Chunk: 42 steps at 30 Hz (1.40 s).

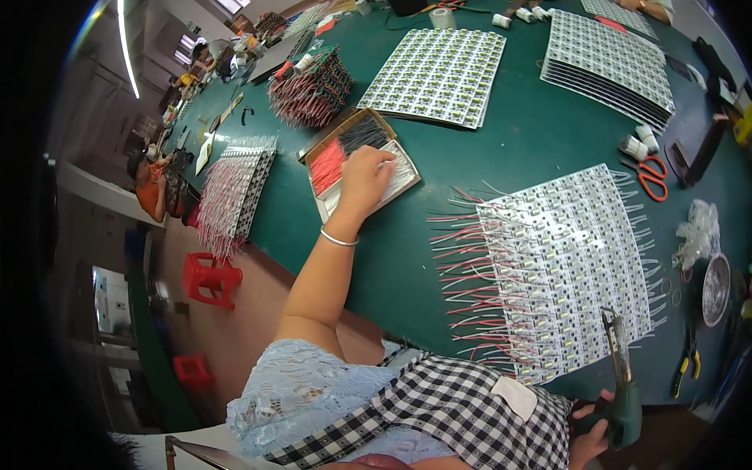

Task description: The person solders wires onto an LED circuit board panel using a handheld soldering iron, picking wires from a container and attaching them to the board.

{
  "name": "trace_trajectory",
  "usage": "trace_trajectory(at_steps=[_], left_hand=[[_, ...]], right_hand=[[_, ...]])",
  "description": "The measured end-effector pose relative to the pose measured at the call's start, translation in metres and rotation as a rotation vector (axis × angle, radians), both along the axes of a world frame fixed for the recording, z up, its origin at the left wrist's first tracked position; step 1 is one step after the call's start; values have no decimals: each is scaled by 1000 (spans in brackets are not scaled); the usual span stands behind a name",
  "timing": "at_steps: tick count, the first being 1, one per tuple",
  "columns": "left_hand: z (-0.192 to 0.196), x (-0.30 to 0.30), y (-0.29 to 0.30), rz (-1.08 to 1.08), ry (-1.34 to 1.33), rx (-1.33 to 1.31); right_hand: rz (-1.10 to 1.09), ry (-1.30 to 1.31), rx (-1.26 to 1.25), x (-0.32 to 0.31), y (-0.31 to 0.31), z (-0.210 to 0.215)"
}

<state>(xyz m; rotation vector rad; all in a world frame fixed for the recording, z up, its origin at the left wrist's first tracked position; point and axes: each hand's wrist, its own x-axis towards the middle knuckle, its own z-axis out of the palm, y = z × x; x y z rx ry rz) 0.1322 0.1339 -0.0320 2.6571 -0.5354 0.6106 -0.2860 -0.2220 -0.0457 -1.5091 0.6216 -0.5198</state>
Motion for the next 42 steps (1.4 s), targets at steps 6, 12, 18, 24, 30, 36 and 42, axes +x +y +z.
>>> trace_trajectory(at_steps=[6,12,18,24,30,36,42], left_hand=[[16,50,97,288,-28,-43],[6,68,112,313,259,178],[2,70,108,365,180,207],[-4,65,127,409,176,8],[10,59,123,463,329,-43],[5,71,135,342,508,-351],[14,58,127,401,418,-308]], right_hand=[[71,33,-52,14,-8,-8],[104,62,-95,23,-11,-12],[119,96,-141,19,-11,0],[150,117,-184,24,-8,9],[188,152,-216,26,-10,9],[-9,122,-235,28,8,22],[-34,-2,6,42,13,25]])
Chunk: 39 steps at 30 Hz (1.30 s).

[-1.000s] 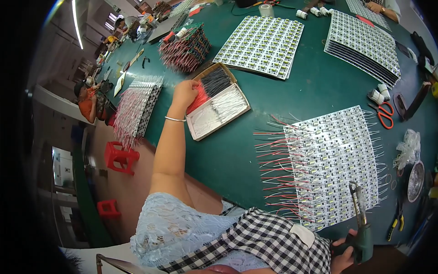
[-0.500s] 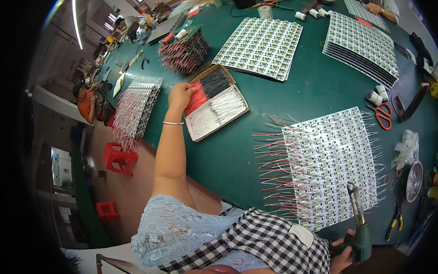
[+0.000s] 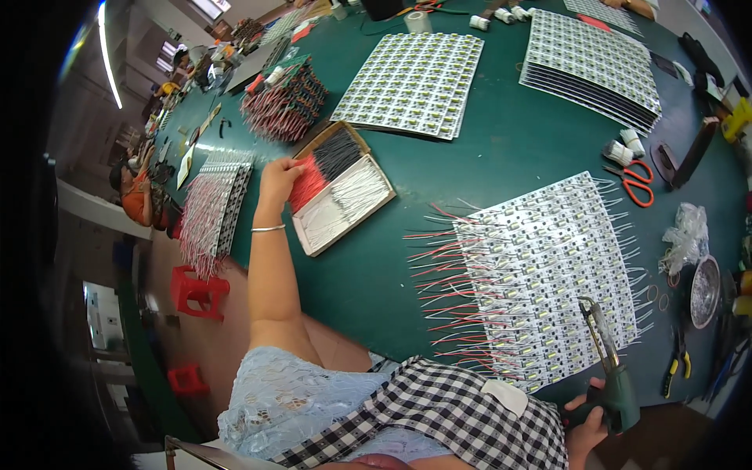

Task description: The person solders wires onto an LED circuit board panel using a handheld soldering iron, picking wires from a container and attaching them to the board.

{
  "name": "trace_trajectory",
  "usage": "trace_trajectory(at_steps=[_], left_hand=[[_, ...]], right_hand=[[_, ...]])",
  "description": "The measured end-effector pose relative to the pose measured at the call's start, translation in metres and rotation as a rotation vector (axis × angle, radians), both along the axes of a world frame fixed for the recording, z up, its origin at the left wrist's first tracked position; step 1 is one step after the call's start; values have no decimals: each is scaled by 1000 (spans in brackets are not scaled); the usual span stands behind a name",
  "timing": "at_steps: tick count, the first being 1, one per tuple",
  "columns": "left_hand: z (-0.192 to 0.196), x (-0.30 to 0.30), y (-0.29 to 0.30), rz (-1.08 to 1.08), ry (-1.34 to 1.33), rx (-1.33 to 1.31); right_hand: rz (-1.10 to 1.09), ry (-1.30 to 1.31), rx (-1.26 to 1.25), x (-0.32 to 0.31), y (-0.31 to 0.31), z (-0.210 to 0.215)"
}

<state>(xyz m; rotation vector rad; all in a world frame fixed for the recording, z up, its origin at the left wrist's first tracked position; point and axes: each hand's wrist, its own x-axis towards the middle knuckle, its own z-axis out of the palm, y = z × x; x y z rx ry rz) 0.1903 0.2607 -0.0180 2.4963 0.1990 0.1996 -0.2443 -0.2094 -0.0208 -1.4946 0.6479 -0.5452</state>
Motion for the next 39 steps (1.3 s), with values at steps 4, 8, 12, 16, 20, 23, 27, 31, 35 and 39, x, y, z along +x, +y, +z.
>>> trace_trajectory(at_steps=[4,8,12,16,20,23,27,31,35,39], left_hand=[[3,-4,-16,-37,-132,195],[16,-10,-25,-55,-209,362],[48,-44,-73,-111,-339,-566],[29,-92,-123,-332,-204,-987],[1,-129,-142,-426,130,-923],[2,-132,-159,-474,203,-829],[38,-152,-205,-708,484,-700],[40,-185,-265,-920,1210,-688],[35,-204,-289,-883,1363,-760],[35,-205,-302,-922,1347,-760]], right_hand=[[-15,22,18,3,-3,4],[-21,34,25,8,-7,1],[17,47,92,4,-11,-6],[-24,55,104,7,-14,-7],[58,-45,116,9,-15,-5],[-27,-73,94,21,-7,4],[170,-146,367,33,-12,8],[194,-215,444,69,8,23],[507,-266,403,87,11,31],[601,-191,362,75,14,18]])
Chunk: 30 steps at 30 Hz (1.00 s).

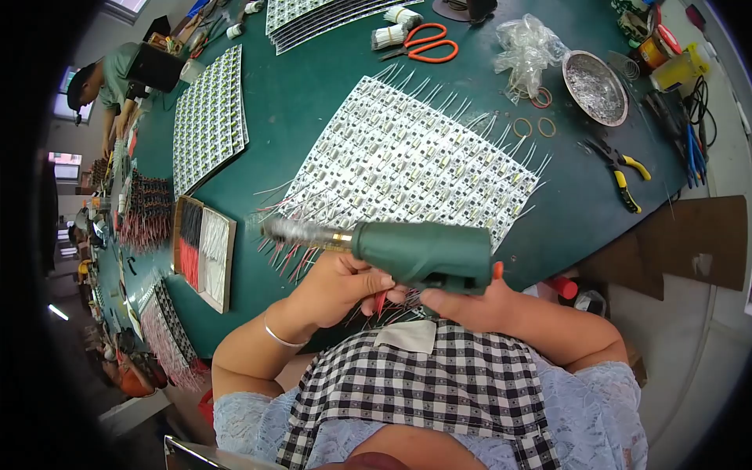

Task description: The person solders wires onto an LED circuit board panel using a handheld soldering iron, picking wires from a container and attaching them to the board.

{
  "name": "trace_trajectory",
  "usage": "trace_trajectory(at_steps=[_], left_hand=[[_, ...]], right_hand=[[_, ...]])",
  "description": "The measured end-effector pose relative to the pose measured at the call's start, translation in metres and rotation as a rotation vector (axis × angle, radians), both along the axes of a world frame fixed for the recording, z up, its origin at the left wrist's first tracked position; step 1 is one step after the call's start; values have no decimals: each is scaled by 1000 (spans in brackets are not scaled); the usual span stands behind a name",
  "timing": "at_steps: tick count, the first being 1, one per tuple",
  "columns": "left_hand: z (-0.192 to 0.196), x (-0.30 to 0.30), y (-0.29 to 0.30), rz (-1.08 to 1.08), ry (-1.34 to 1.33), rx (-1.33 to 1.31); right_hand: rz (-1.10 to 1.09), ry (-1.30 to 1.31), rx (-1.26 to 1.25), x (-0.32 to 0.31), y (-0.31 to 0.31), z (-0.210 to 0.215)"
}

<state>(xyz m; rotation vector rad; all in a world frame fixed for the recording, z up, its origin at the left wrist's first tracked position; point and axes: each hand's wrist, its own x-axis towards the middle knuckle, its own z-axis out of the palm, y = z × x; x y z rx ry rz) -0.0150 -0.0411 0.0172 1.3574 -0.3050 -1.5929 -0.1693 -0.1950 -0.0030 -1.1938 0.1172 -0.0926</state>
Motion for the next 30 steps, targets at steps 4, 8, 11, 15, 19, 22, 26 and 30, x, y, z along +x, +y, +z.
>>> trace_trajectory(at_steps=[4,8,11,15,19,22,26,30], left_hand=[[-5,-1,0,-6,-35,-24],[-1,-3,-3,29,2,-8],[-3,3,-4,13,-9,-26],[-1,9,2,13,6,-28],[11,36,21,254,-113,-61],[2,59,51,523,-104,-173],[-8,80,71,658,-253,-247],[-1,106,72,529,-975,-181]], right_hand=[[68,19,-5,-2,-5,-7],[38,27,9,2,-9,-7],[94,174,-13,5,-4,3],[8,24,35,16,-8,2],[-229,32,68,24,-17,17],[-326,19,78,18,-32,11],[-409,77,45,27,-42,18],[-402,79,-135,41,-55,39]])
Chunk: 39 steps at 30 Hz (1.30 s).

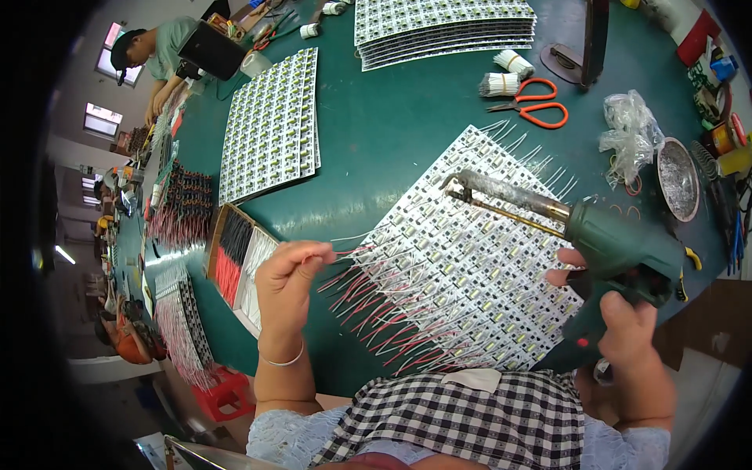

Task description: The person solders wires onto an LED circuit board panel using a handheld soldering iron, picking wires from a container and attaching them to the board.

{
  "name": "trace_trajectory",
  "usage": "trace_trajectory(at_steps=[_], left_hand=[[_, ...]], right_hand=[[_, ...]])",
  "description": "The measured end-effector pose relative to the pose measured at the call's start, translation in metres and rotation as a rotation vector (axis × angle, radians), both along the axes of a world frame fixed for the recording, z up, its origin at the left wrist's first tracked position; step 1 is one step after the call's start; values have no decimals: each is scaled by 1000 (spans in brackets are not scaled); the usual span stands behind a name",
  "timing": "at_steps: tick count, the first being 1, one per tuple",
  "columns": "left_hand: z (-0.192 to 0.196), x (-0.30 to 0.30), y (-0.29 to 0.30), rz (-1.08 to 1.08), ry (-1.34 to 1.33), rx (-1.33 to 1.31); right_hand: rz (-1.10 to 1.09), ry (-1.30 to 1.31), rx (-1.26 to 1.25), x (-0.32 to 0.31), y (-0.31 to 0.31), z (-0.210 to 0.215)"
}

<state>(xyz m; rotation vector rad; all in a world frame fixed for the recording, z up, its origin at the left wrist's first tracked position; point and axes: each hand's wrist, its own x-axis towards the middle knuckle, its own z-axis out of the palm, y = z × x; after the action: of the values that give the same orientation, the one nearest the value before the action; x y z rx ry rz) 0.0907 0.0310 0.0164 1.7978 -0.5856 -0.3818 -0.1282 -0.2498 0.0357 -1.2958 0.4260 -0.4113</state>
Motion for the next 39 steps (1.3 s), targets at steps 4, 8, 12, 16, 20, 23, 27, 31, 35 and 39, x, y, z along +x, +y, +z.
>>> trace_trajectory(at_steps=[4,8,12,16,20,23,27,31,35,39], left_hand=[[-4,6,-22,-86,-461,258],[-20,9,-35,-194,-800,482],[-23,12,-41,-180,-899,509],[-26,11,-43,-198,-882,430],[-34,10,-45,-250,-847,420],[-41,9,-42,-231,-845,468],[-38,6,-44,-227,-910,535],[-40,9,-42,-238,-912,513],[-40,10,-43,-250,-897,500],[-40,13,-44,-267,-860,478]], right_hand=[[85,91,-84,15,-3,22],[208,120,28,22,3,5],[103,33,129,33,25,-21],[239,74,-46,33,23,-28],[352,153,-593,30,18,-27],[260,345,-61,29,30,-26],[265,394,-118,26,31,-35],[315,412,-303,27,32,-41],[321,369,-284,32,33,-42],[344,336,-306,34,33,-45]])
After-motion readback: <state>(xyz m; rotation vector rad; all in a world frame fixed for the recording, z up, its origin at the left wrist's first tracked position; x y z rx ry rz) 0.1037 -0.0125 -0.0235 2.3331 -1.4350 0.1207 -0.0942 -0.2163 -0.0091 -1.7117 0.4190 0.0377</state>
